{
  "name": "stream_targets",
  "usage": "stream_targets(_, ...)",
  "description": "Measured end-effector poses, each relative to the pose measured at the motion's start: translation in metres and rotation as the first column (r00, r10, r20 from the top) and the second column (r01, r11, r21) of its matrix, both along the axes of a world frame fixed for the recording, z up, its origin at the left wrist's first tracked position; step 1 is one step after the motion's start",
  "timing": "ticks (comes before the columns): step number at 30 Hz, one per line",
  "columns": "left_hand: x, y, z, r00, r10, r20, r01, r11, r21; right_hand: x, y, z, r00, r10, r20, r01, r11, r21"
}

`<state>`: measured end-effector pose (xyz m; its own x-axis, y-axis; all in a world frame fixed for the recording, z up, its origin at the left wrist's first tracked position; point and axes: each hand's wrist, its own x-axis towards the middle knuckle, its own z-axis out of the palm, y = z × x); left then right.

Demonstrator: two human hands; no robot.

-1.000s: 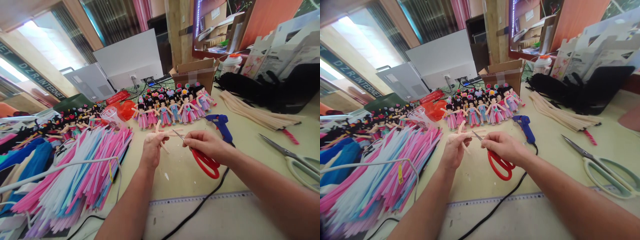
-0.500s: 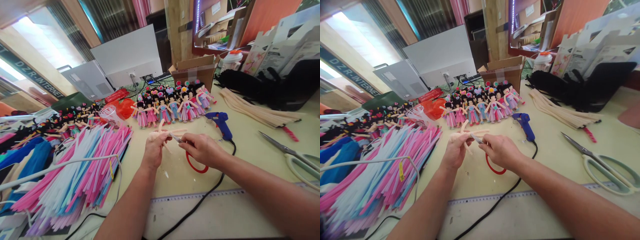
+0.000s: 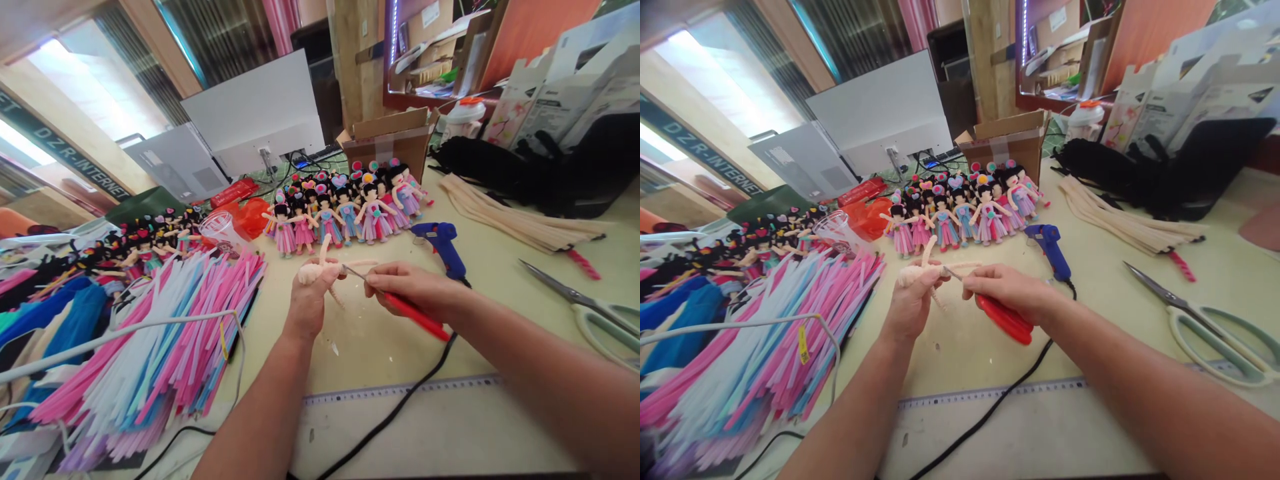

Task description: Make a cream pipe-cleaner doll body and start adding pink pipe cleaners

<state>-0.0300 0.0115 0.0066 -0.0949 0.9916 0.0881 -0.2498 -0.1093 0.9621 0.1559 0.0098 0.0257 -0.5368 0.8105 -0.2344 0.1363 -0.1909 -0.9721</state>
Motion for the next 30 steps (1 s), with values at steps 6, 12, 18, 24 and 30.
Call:
stream_targets(6, -0.007, 0.008, 0.001, 0.993, 0.089, 0.077, -0.076, 0.986, -0.152, 0.021, 0.011, 0.003, 0.983, -0.146, 0.115, 0.118, 0.969, 0.218)
stream_targets(12, -0.005, 0.007, 0.003, 0.991, 0.095, 0.091, -0.077, 0.979, -0.189, 0.035, 0.028, -0.021, 0.578, -0.548, 0.604, -0.058, 0.711, 0.700)
stream_targets(18, 0.005, 0.000, 0.002, 1.000, -0.015, 0.017, 0.018, 0.976, -0.219, 0.012, 0.010, -0.022, 0.855, -0.495, 0.155, -0.016, 0.273, 0.962)
stream_targets(24, 0.013, -0.006, 0.001, 0.989, -0.140, 0.042, 0.146, 0.957, -0.250, -0.008, -0.003, -0.021, 0.900, -0.406, 0.158, -0.061, 0.241, 0.969)
stream_targets(30, 0.008, -0.010, 0.004, 0.965, -0.242, 0.103, 0.262, 0.917, -0.302, -0.007, -0.001, -0.022, 0.886, -0.443, 0.139, 0.074, 0.429, 0.900)
